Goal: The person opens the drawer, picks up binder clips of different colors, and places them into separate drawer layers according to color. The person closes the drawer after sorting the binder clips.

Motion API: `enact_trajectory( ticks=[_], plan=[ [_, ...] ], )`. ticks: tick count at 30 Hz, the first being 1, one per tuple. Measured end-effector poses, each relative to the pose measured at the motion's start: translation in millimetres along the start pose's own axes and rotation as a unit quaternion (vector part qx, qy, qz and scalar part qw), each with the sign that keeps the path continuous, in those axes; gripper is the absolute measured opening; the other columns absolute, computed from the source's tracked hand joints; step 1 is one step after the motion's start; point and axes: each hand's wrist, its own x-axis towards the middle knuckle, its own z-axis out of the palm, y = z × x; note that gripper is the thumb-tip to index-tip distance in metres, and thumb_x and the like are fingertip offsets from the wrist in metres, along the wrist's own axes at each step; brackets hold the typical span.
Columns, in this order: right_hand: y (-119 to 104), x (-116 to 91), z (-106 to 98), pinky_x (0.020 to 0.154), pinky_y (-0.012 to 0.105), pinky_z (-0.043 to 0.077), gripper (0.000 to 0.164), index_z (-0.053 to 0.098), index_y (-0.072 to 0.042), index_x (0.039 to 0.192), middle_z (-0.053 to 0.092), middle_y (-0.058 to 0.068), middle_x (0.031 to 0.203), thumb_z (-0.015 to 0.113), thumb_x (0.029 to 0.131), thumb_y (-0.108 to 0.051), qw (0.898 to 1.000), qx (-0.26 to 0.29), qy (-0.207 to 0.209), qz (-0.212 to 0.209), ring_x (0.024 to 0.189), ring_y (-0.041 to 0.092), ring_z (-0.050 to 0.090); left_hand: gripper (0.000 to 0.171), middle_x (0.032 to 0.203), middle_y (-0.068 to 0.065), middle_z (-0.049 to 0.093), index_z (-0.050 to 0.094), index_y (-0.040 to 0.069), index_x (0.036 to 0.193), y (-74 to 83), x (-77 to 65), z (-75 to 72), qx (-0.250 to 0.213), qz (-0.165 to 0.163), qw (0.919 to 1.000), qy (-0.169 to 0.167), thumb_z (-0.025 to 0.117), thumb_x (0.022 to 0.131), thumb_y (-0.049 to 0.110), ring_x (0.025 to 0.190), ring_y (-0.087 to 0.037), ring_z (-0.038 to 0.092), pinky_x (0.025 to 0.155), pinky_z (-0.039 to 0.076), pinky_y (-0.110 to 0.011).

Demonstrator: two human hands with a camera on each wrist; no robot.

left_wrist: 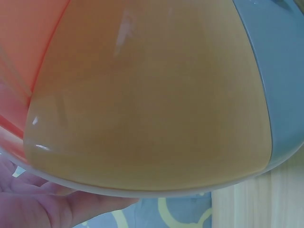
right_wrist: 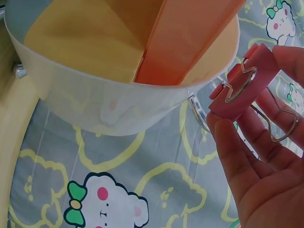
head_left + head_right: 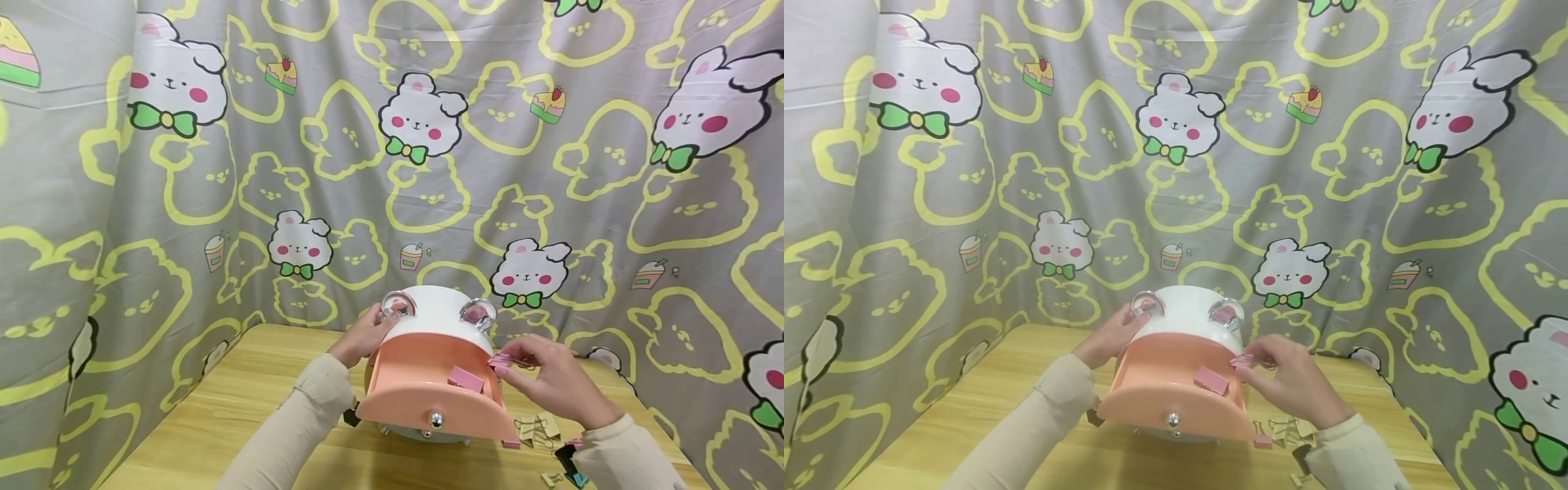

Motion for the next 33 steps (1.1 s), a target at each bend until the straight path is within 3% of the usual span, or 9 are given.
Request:
enact_trajectory(
  ticks=[8, 22, 33],
  plan=[
    [-4, 4, 4, 0.066, 0.026, 0.052, 0.017, 0.068, -0.026, 0.09, 0.061, -0.019, 0.087, 0.08, 0.081, -0.019, 1.0, 0.013, 0.006, -0.022, 0.077, 0.005, 0.06, 0.042, 0.103, -0.011, 0.059, 0.046, 0.008, 0.125, 0.6, -0.9, -0.9, -0.01, 0.002, 0.9999, -0.007, 0.049, 0.101, 0.042, 0.084, -0.021, 0.058, 0.067, 0.048, -0.032],
    [-8, 9, 9, 0.068, 0.027, 0.052, 0.016, 0.068, -0.023, 0.092, 0.061, -0.016, 0.089, 0.08, 0.081, -0.023, 1.0, 0.014, -0.008, -0.014, 0.079, 0.002, 0.057, 0.041, 0.104, -0.012, 0.059, 0.046, 0.008, 0.127, 2.1, -2.2, -1.1, -0.013, 0.0, 0.9998, -0.011, 0.049, 0.102, 0.04, 0.083, -0.022, 0.059, 0.066, 0.049, -0.033],
    [-10, 12, 12, 0.069, 0.028, 0.053, 0.019, 0.068, -0.018, 0.093, 0.061, -0.013, 0.089, 0.081, 0.079, -0.019, 0.999, 0.023, -0.03, -0.011, 0.079, 0.01, 0.062, 0.042, 0.103, -0.012, 0.059, 0.046, 0.009, 0.126, -0.1, -1.0, -1.3, -0.017, -0.002, 0.9998, -0.012, 0.05, 0.101, 0.042, 0.081, -0.022, 0.059, 0.062, 0.048, -0.033]
  ],
)
